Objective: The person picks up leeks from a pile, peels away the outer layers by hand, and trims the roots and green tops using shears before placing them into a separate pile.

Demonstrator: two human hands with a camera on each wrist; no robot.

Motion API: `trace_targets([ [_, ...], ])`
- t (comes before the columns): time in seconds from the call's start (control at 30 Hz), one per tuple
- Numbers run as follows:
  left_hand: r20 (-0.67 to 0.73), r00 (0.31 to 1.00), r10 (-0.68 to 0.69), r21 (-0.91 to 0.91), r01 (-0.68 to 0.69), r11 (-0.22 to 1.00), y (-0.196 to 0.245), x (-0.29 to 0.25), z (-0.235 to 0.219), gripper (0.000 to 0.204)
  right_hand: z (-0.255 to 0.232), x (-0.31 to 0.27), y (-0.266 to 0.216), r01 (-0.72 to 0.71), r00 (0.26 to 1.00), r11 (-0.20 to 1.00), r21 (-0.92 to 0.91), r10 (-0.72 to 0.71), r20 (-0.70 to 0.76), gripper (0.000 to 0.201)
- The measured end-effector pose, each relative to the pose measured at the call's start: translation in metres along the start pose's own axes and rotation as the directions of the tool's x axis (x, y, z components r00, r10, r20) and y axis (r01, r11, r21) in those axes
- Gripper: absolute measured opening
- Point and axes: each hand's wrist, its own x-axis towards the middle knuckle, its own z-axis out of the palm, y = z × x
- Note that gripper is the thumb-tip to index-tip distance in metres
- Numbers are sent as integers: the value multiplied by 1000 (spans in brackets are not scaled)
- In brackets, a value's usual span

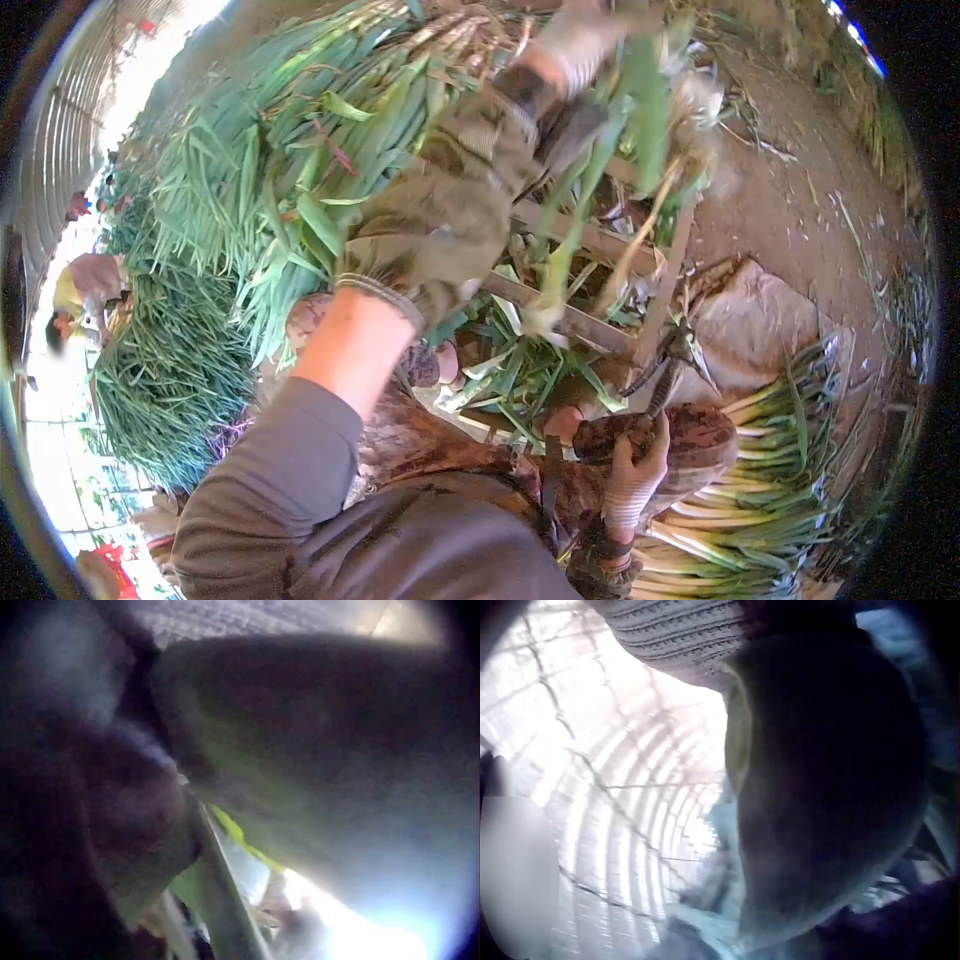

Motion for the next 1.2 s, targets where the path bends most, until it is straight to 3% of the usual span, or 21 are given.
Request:
trace_targets([
  [0.03, 23, 1000, 17, -149, -14, 989, 34, 22, -17, 69, 9, 3, 7, 24, 1000, 999, 46, -24, 0, 60],
  [0.1, -22, 998, 63, 149, -59, 987, 59, 3, -17, 70, 13, -3, 1, 67, 998, 998, 20, -67, 4, 60],
  [0.13, -34, 985, 167, 513, -127, 849, 61, -28, -13, 70, 20, -2, -5, 80, 996, 997, -4, -79, 40, 60],
  [0.2, 68, 983, 169, 730, -165, 663, 11, -97, -4, 74, 30, -1, -16, 108, 989, 993, -49, -102, 111, 61],
  [0.27, 106, 964, -245, 850, 39, 525, 0, -172, -20, 100, 44, 8, -2, 261, 958, 953, -155, -235, 165, 62],
  [0.3, 33, 958, -285, 872, 111, 476, -8, -205, -37, 104, 49, 12, -4, 239, 959, 954, -179, -204, 197, 61],
  [0.4, -165, 946, -277, 984, 141, -106, -12, -276, -114, 112, 67, 38, 15, 323, 938, 929, -179, -289, 193, 59],
  [0.43, -318, 881, -352, 941, 248, -231, 10, -280, -134, 117, 73, 47, 26, 374, 922, 912, -170, -345, 177, 58],
  [0.57, -511, 853, -106, 758, 388, -524, 19, -312, -248, 105, 94, 66, 42, 395, 918, 899, -187, -378, 121, 60],
  [0.63, -682, 710, -175, 731, 657, -182, -5, -328, -333, 91, 93, 58, 43, 345, 937, 837, -425, -287, 198, 65],
  [0.67, -691, 678, -252, 719, 681, -141, -3, -329, -355, 91, 95, 54, 40, 319, 947, 781, -537, -233, 224, 68],
  [0.7, -693, 644, -323, 703, 704, -102, 1, -327, -375, 92, 94, 51, 21, 217, 948, 768, -603, -19, 317, 75],
  [0.77, -676, 605, -420, 689, 721, -71, 7, -320, -390, 102, 93, 37, 9, 355, 926, 610, -708, -126, 355, 75],
  [0.8, -655, 650, -385, 719, 693, -55, 9, -319, -391, 104, 93, 30, -2, 415, 907, 517, -749, -174, 383, 74],
  [0.83, -631, 694, -348, 749, 661, -39, 9, -319, -387, 106, 99, 28, -42, 345, 913, 667, -660, -77, 400, 82],
  [0.87, -601, 736, -310, 779, 627, -22, 6, -318, -383, 107, 112, 29, -64, 399, 884, 727, -559, -142, 446, 85],
  [0.93, -581, 714, -390, 738, 664, 117, -4, -314, -387, 109, 144, 31, -99, 486, 812, 811, -325, -281, 512, 91],
  [0.97, -568, 703, -428, 708, 682, 183, -9, -315, -388, 109, 171, 41, -101, 406, 780, 900, -157, -252, 572, 95],
  [1.07, -611, 624, -487, 674, 733, 94, -16, -315, -378, 100, 286, 79, -97, 256, 709, 965, 61, -231, 666, 99],
  [1.1, -608, 637, -475, 716, 698, 18, -11, -314, -371, 91, 325, 88, -99, 193, 703, 968, 159, -249, 666, 100],
  [1.2, -548, 662, -512, 661, 717, 221, -2, -315, -365, 82, 407, 94, -149, 111, 814, 978, 175, -190, 548, 101],
])
